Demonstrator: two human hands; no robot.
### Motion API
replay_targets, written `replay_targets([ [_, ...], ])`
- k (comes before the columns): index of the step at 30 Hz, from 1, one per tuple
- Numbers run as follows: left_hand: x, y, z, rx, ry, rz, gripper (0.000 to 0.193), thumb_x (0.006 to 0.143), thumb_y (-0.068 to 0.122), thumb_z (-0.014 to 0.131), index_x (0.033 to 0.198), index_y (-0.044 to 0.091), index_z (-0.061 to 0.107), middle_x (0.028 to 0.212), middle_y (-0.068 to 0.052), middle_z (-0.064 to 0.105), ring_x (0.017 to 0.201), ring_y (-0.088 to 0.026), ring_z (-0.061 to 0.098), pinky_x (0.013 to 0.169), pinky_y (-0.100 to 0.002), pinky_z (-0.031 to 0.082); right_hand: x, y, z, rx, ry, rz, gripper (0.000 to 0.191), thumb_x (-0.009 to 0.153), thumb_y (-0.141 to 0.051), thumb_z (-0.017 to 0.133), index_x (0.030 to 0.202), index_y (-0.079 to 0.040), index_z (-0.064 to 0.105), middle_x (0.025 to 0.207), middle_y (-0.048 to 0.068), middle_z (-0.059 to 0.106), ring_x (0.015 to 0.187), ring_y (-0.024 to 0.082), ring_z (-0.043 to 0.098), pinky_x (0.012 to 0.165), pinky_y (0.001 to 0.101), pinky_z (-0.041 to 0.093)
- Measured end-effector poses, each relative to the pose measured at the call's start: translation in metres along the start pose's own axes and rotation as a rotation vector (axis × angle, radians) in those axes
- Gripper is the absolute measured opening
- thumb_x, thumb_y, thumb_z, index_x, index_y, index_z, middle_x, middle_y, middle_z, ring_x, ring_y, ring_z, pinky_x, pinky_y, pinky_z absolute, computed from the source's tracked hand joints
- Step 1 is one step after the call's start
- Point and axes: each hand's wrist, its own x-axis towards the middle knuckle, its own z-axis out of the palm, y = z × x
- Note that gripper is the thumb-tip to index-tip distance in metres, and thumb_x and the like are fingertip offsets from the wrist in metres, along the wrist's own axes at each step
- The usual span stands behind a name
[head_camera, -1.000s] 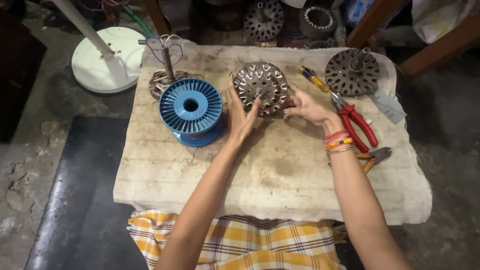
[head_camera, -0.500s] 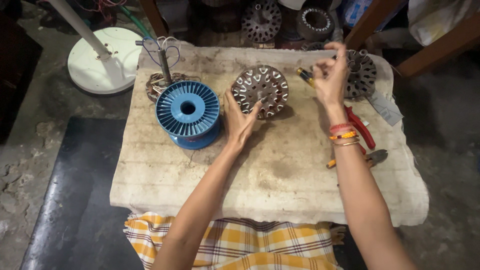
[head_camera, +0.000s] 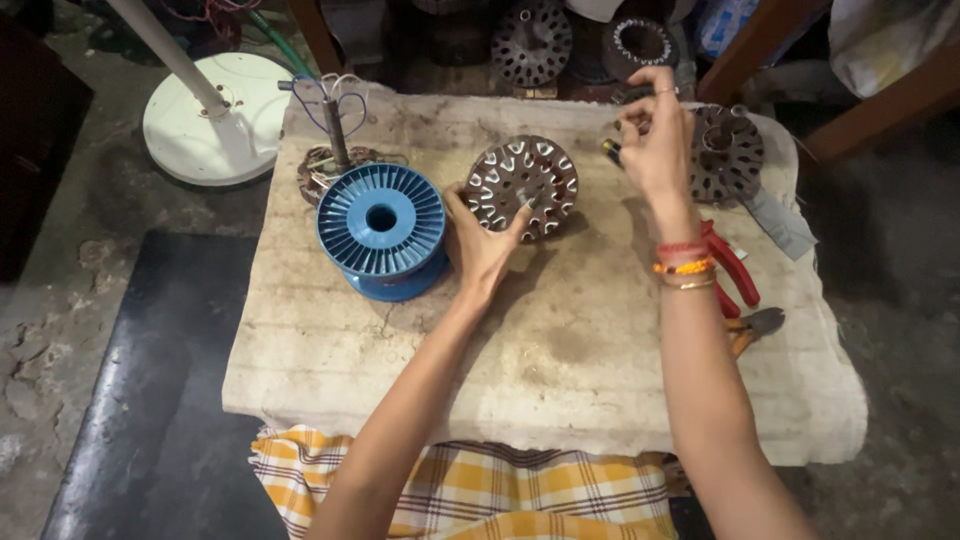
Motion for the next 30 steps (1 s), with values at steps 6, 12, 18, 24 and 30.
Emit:
replay_targets([
  [6,0.006,-0.014,0.005,-0.134,-0.005,0.226,0.099,0.077,0.03,0.088,0.152,-0.001,0.032,0.14,-0.024,0.049,0.132,-0.037,0.051,0.114,-0.048,0.042,0.004,-0.019,-0.021,0.179,-0.213,0.042,0.048,0.088,0.017,0.058,0.129,-0.006,0.051,0.098,0.008,0.072,0.095,0.014,0.071,0.082,0.0278,0.056],
  [12,0.006,-0.017,0.006,-0.126,-0.036,0.225,0.096,0.078,0.028,0.088,0.153,0.002,0.034,0.143,-0.021,0.05,0.135,-0.036,0.051,0.115,-0.047,0.042,0.015,-0.032,-0.052,0.375,-0.68,0.055,0.045,0.086,0.013,0.062,0.125,-0.006,0.049,0.095,0.006,0.072,0.096,0.012,0.069,0.078,0.0245,0.052],
  [18,0.008,-0.016,0.005,-0.139,-0.02,0.13,0.091,0.073,0.028,0.087,0.146,0.003,0.038,0.135,-0.019,0.055,0.127,-0.034,0.057,0.109,-0.046,0.046,0.018,-0.022,-0.048,0.304,-0.729,0.173,0.041,0.086,0.008,0.066,0.121,-0.006,0.053,0.096,0.007,0.074,0.092,0.012,0.068,0.07,0.0257,0.051],
  [24,0.02,-0.001,0.0,-0.073,0.052,0.341,0.092,0.075,0.027,0.086,0.148,0.0,0.036,0.139,-0.024,0.049,0.132,-0.037,0.048,0.114,-0.05,0.041,0.019,-0.021,-0.005,-0.304,-0.164,0.01,0.039,0.081,0.002,0.075,0.117,-0.011,0.069,0.102,0.004,0.079,0.107,0.027,0.065,0.099,0.0419,0.044],
  [30,0.051,0.015,0.006,-0.03,-0.057,0.227,0.037,0.086,0.026,0.084,0.108,0.002,0.068,0.1,-0.014,0.075,0.09,-0.024,0.073,0.082,-0.037,0.059,0.015,-0.037,0.01,-0.176,-0.211,-0.302,0.052,0.082,0.004,0.071,0.131,-0.012,0.065,0.128,0.009,0.073,0.126,0.034,0.06,0.112,0.0485,0.031],
])
